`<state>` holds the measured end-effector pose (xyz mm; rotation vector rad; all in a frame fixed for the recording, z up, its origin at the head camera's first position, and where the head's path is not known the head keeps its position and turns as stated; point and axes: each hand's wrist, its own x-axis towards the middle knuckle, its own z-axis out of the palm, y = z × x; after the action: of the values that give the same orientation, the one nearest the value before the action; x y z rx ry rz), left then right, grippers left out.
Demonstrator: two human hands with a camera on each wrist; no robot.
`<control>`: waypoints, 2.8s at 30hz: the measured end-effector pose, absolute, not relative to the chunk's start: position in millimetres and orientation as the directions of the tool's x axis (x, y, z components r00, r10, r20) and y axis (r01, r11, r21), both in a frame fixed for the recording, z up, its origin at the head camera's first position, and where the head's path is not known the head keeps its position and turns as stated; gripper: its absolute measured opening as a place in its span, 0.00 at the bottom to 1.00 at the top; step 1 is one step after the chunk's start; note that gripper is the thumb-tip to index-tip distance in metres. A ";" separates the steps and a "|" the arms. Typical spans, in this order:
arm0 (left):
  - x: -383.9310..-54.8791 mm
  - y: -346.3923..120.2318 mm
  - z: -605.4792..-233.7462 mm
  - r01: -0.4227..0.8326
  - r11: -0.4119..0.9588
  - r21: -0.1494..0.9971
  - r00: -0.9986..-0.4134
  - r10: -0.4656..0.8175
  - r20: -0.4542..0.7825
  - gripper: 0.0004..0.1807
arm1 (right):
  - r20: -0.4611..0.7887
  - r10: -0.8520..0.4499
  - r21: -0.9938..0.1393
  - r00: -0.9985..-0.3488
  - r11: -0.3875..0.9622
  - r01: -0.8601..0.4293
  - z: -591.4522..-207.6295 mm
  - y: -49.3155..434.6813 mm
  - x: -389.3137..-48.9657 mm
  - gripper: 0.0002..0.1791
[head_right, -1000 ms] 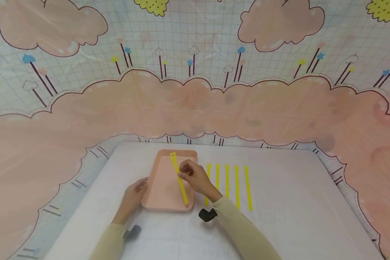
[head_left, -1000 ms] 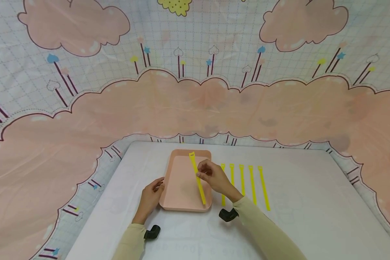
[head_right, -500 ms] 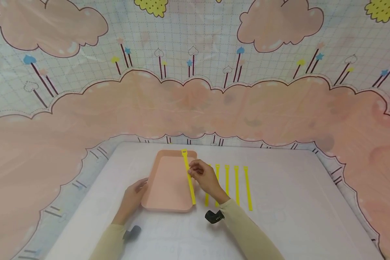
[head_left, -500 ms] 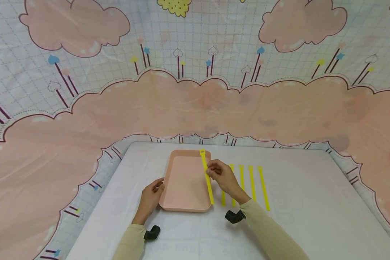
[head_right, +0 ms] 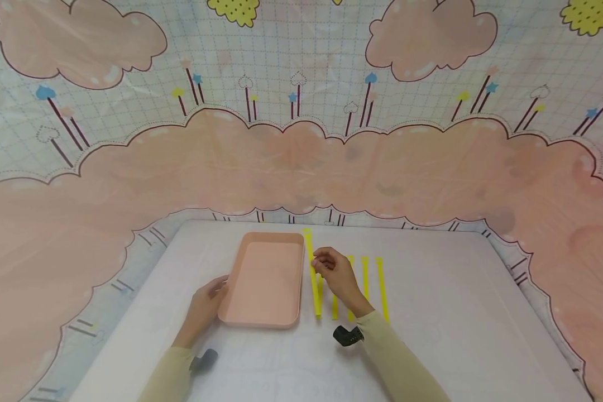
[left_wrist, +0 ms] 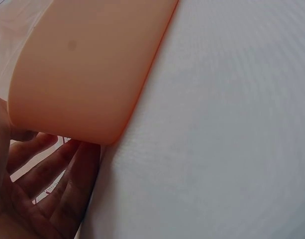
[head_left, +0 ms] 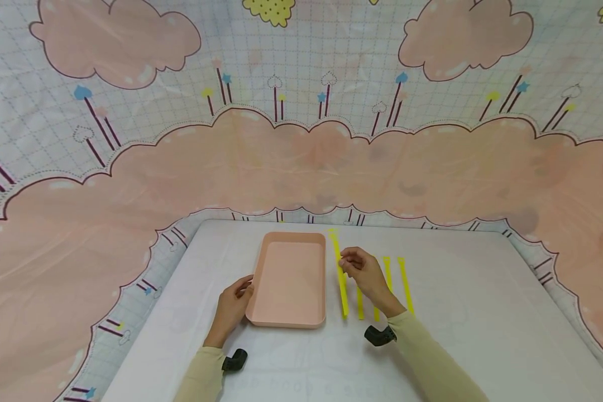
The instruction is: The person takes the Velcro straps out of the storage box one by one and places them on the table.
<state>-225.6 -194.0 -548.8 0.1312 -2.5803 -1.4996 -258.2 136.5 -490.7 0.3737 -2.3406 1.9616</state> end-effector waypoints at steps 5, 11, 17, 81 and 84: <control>-225.4 -193.3 -548.4 -0.005 0.501 0.865 -0.984 -0.155 0.084 0.20 | 0.191 -0.109 -0.963 -0.976 0.174 -0.208 -492.7 148.6 -256.4 0.14; -224.4 -192.7 -547.4 -0.010 0.500 0.866 -0.985 -0.154 0.078 0.20 | 0.125 -0.057 -0.966 -0.991 0.221 -0.135 -497.3 166.0 -255.5 0.15; -225.7 -193.6 -547.1 0.003 0.501 0.865 -0.984 -0.152 0.091 0.20 | 0.083 -0.005 -0.964 -0.997 0.252 -0.081 -498.9 183.1 -256.0 0.16; -222.3 -192.8 -541.3 0.014 0.486 0.874 -0.985 -0.145 0.097 0.20 | -0.156 0.169 -0.857 -0.973 0.466 0.218 -530.5 316.2 -261.5 0.20; -222.0 -192.4 -541.7 0.009 0.489 0.872 -0.985 -0.147 0.093 0.20 | -0.149 0.169 -0.849 -0.974 0.484 0.213 -533.6 318.7 -263.3 0.19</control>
<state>-222.0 -192.4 -541.7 0.1196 -2.5744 -1.5095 -263.3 318.7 -533.6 -0.3535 -2.7450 1.5800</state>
